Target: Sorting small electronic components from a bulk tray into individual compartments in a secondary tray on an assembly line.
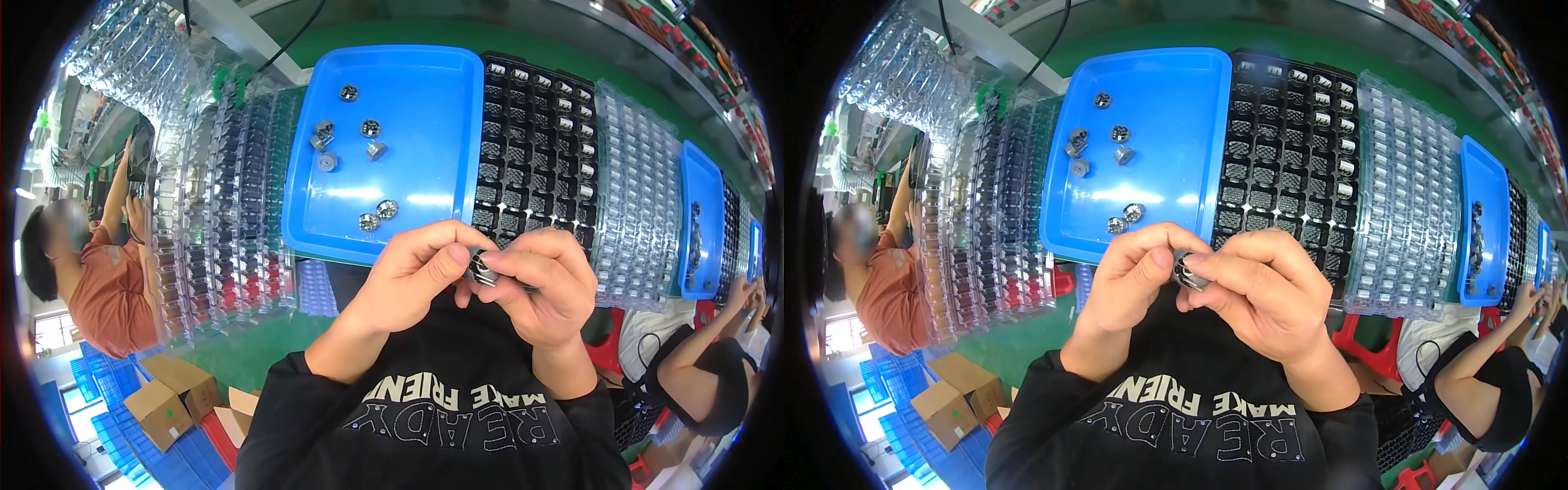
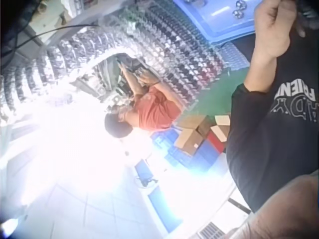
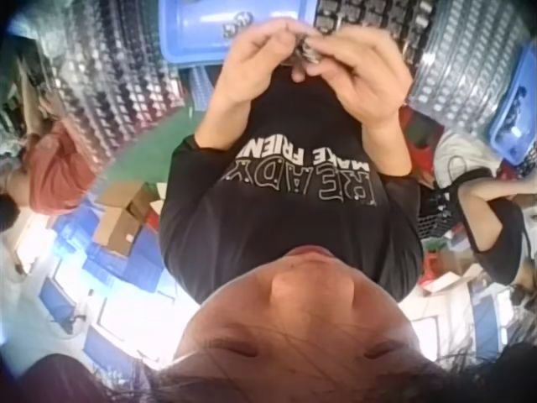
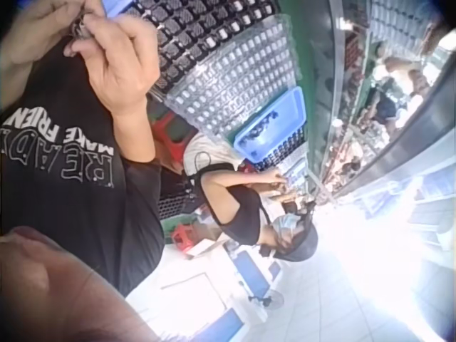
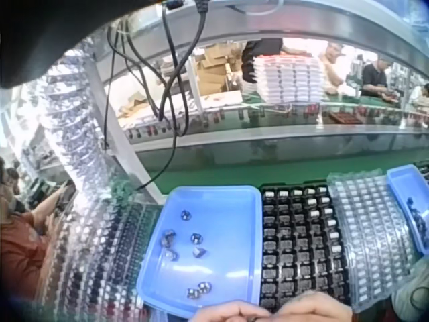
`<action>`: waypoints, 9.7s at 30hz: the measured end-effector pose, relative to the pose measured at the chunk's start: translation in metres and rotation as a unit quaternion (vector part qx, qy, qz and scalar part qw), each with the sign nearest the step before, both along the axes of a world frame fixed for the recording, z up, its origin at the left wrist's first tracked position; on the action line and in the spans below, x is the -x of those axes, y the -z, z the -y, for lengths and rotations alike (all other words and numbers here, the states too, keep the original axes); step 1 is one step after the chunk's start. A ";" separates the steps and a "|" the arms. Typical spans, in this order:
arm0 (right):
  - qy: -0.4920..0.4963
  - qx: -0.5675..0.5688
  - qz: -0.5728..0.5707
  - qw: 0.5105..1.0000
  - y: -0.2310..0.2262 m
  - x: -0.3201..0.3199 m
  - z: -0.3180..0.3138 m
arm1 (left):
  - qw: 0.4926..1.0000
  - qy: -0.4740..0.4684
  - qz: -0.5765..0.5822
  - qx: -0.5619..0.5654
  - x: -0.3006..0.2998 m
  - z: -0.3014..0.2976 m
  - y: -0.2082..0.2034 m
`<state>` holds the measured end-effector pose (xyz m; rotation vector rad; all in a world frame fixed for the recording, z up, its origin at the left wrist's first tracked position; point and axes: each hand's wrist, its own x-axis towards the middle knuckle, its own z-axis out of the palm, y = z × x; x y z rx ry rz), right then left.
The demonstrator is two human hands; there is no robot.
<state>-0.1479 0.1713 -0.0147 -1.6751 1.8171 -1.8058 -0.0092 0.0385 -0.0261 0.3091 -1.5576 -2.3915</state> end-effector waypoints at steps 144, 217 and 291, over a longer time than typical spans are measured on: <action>0.215 -0.378 -0.268 0.860 0.030 0.092 -0.081 | 0.723 -0.154 0.311 0.598 0.014 0.043 0.024; 0.011 0.027 -0.063 0.998 -0.018 -0.007 0.024 | 0.993 -0.092 -0.075 0.030 -0.010 0.019 -0.006; 0.213 -0.422 -0.039 0.880 0.007 0.086 -0.132 | 0.718 -0.545 0.192 0.389 -0.030 0.131 -0.010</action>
